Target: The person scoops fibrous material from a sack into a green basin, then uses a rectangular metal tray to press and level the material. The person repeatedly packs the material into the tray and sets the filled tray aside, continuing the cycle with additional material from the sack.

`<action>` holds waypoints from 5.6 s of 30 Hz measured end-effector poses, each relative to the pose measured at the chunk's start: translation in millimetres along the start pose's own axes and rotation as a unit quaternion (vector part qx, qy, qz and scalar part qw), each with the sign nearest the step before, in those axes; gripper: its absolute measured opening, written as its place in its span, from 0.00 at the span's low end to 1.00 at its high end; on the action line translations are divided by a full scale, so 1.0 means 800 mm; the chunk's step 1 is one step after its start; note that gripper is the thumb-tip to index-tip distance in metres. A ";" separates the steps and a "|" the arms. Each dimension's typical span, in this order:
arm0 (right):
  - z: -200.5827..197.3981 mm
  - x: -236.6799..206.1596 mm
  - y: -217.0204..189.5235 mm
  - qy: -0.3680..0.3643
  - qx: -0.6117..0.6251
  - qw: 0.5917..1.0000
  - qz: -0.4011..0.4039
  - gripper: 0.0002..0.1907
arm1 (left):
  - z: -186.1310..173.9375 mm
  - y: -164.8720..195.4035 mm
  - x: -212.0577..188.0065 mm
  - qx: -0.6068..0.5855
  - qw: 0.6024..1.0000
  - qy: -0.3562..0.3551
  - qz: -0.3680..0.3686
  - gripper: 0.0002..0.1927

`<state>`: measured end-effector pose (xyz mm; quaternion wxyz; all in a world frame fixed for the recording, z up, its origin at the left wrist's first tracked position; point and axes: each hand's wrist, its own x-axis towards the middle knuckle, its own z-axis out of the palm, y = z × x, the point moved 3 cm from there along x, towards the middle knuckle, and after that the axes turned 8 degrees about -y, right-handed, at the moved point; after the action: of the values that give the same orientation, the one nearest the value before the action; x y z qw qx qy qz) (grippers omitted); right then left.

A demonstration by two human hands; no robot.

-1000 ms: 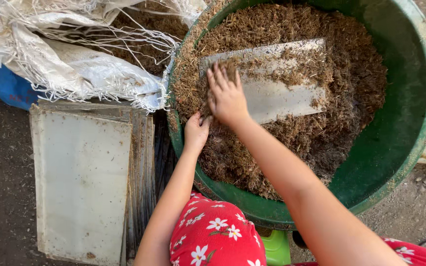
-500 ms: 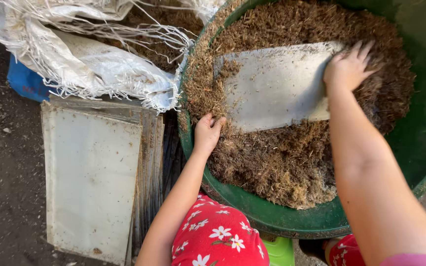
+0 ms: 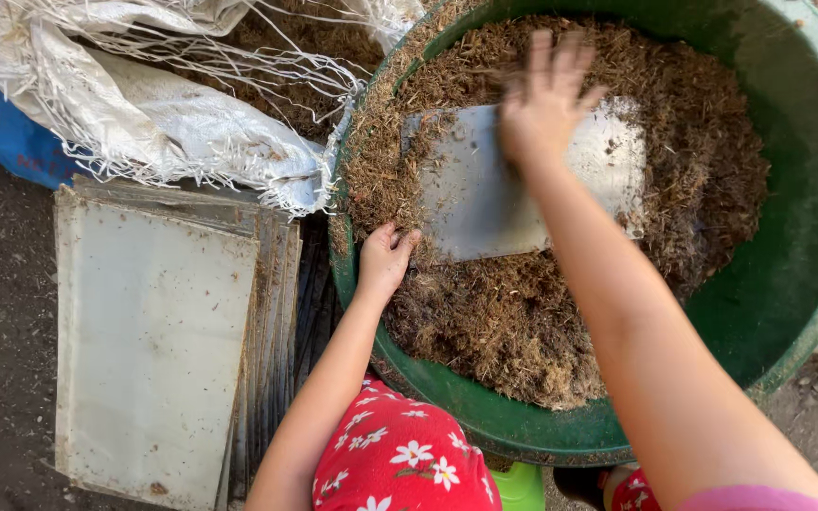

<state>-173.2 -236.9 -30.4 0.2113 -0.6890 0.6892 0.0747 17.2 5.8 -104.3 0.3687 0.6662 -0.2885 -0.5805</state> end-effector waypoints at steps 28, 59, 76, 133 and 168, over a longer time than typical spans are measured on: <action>0.098 -0.241 0.315 -0.126 -0.080 0.977 0.152 0.48 | 0.013 0.029 0.008 0.056 0.998 0.007 0.017 0.39; 0.049 -0.073 -0.066 0.054 0.049 0.985 -0.155 0.31 | 0.016 0.030 0.000 0.048 0.999 -0.008 0.025 0.36; 0.031 -0.087 0.138 0.198 0.048 0.976 -0.081 0.32 | 0.013 -0.019 -0.053 0.000 0.995 -0.102 -0.011 0.36; 0.150 -0.244 0.288 0.038 0.187 0.961 0.199 0.33 | 0.026 0.115 -0.034 -0.008 0.992 -0.123 0.020 0.32; 0.153 -0.321 0.289 -0.059 0.423 0.853 0.301 0.27 | -0.006 0.108 -0.021 0.108 0.994 -0.034 0.009 0.24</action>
<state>-387.0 56.1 -82.8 0.4893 -0.2870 0.8142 -0.1236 23.3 -28.4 -23.2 0.2902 0.6795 -0.3679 -0.5645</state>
